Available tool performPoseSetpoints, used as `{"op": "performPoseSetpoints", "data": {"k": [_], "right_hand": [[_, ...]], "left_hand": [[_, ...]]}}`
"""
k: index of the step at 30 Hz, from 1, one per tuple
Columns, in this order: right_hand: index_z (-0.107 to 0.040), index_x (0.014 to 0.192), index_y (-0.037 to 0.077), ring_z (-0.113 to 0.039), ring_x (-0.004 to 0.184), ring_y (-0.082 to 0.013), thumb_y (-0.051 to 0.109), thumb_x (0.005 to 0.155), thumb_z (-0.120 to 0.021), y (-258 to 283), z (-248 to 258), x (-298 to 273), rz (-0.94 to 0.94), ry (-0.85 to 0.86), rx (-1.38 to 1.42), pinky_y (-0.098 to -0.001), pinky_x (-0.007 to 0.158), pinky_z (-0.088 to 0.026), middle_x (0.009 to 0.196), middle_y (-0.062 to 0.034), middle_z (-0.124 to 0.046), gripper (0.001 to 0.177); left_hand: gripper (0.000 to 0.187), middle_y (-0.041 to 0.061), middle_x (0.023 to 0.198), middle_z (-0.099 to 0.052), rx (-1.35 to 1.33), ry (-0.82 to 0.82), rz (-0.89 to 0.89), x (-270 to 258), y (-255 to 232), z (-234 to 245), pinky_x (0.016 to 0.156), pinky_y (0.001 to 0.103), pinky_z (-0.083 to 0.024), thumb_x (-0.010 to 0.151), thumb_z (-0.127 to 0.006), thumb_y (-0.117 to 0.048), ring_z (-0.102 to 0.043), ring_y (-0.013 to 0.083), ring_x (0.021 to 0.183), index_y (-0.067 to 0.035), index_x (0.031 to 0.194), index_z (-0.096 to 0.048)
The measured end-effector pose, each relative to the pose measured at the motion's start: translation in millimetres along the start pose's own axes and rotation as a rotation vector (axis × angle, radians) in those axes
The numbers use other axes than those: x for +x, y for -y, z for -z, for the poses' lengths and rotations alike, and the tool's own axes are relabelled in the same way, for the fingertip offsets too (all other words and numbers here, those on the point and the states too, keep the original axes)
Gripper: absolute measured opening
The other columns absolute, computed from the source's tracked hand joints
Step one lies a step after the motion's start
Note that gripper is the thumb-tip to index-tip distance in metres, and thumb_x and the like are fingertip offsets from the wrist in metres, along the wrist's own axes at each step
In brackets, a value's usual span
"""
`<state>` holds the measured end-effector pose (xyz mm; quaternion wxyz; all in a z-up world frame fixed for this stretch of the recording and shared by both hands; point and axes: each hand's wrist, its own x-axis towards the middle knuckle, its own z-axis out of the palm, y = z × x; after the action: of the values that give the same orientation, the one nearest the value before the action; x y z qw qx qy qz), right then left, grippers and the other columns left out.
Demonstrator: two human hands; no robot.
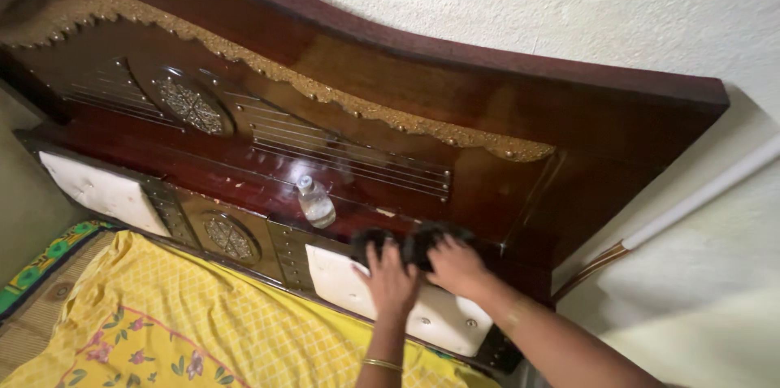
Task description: The person wipes the wooden headboard of a bed with a dark cloth. They spray liquid from a small bottle onto the headboard and continue wiping the surface and decorative areas.
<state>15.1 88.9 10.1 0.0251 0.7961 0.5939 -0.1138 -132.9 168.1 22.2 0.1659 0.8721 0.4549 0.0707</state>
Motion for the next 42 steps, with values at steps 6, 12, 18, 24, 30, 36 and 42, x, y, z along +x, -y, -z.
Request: {"op": "performPoseSetpoints", "data": {"k": [6,12,18,24,30,36,42], "right_hand": [[-0.059,0.128,-0.007,-0.053,0.128,-0.0438,0.049,0.084,-0.071,-47.9,-0.3,-83.2,-0.005,-0.13,-0.057,-0.0495,0.111,-0.039,0.134,-0.0305,-0.056,0.073],[-0.073,0.102,-0.001,-0.061,0.112,-0.0469,0.047,0.084,-0.073,0.9,-8.4,-15.2,0.038,-0.01,-0.156,-0.0646,0.105,-0.038,0.11,-0.0276,-0.068,0.052],[-0.069,0.118,-0.008,-0.046,0.124,-0.0651,0.054,0.079,-0.078,77.2,16.1,101.3,0.267,-0.048,-0.172,-0.0643,0.109,-0.031,0.147,-0.0382,-0.042,0.074],[-0.061,0.133,-0.001,-0.043,0.133,-0.0567,0.052,0.085,-0.074,76.9,24.9,92.3,0.227,-0.054,-0.096,-0.0612,0.111,-0.036,0.153,-0.0261,-0.043,0.073],[-0.062,0.128,0.009,-0.041,0.14,-0.0416,0.057,0.077,-0.077,23.3,33.4,10.5,0.145,-0.009,0.112,-0.0514,0.107,-0.047,0.154,-0.0161,-0.042,0.073],[-0.062,0.124,0.007,-0.044,0.134,-0.0428,0.05,0.084,-0.075,-34.7,6.8,-54.9,0.04,-0.127,0.088,-0.0516,0.098,-0.051,0.149,-0.0175,-0.045,0.06],[-0.067,0.105,0.004,-0.056,0.119,-0.0402,0.038,0.078,-0.08,-80.2,-33.2,-110.1,0.066,-0.452,0.11,-0.0474,0.096,-0.053,0.13,-0.022,-0.056,0.046]], "left_hand": [[0.059,0.007,0.156,-0.046,-0.062,-0.008,-0.316,-40.7,-60.7,-13.2,0.116,0.077,0.005,0.091,-0.051,-0.04,-0.025,0.0386,0.15,-0.008,0.141,-0.05],[0.053,-0.005,0.163,-0.032,0.005,0.029,-0.086,-21.2,-9.7,4.3,0.116,0.079,0.004,0.097,-0.043,-0.038,-0.017,0.0224,0.155,-0.02,0.147,-0.045],[0.057,-0.014,0.168,-0.023,-0.053,-0.105,0.234,20.5,70.8,19.9,0.119,0.072,-0.013,0.096,-0.048,-0.039,-0.017,0.0134,0.155,-0.024,0.151,-0.041],[0.061,-0.009,0.169,-0.022,-0.06,-0.182,0.254,27.5,74.5,9.1,0.112,0.069,-0.027,0.093,-0.054,-0.037,-0.021,0.0236,0.155,-0.02,0.151,-0.041],[0.062,-0.006,0.167,-0.026,0.004,0.02,0.188,8.4,26.9,19.6,0.118,0.072,-0.018,0.093,-0.056,-0.041,-0.018,0.0359,0.153,-0.028,0.152,-0.041],[0.052,0.003,0.158,-0.042,0.022,0.126,-0.062,-26.8,-48.4,14.6,0.116,0.077,-0.01,0.095,-0.059,-0.039,-0.011,0.0428,0.156,-0.021,0.143,-0.05],[0.068,0.015,0.15,-0.049,-0.133,0.13,-0.238,-55.4,-83.3,-25.0,0.121,0.06,-0.015,0.084,-0.075,-0.043,-0.019,0.0495,0.149,-0.009,0.137,-0.05]]}}
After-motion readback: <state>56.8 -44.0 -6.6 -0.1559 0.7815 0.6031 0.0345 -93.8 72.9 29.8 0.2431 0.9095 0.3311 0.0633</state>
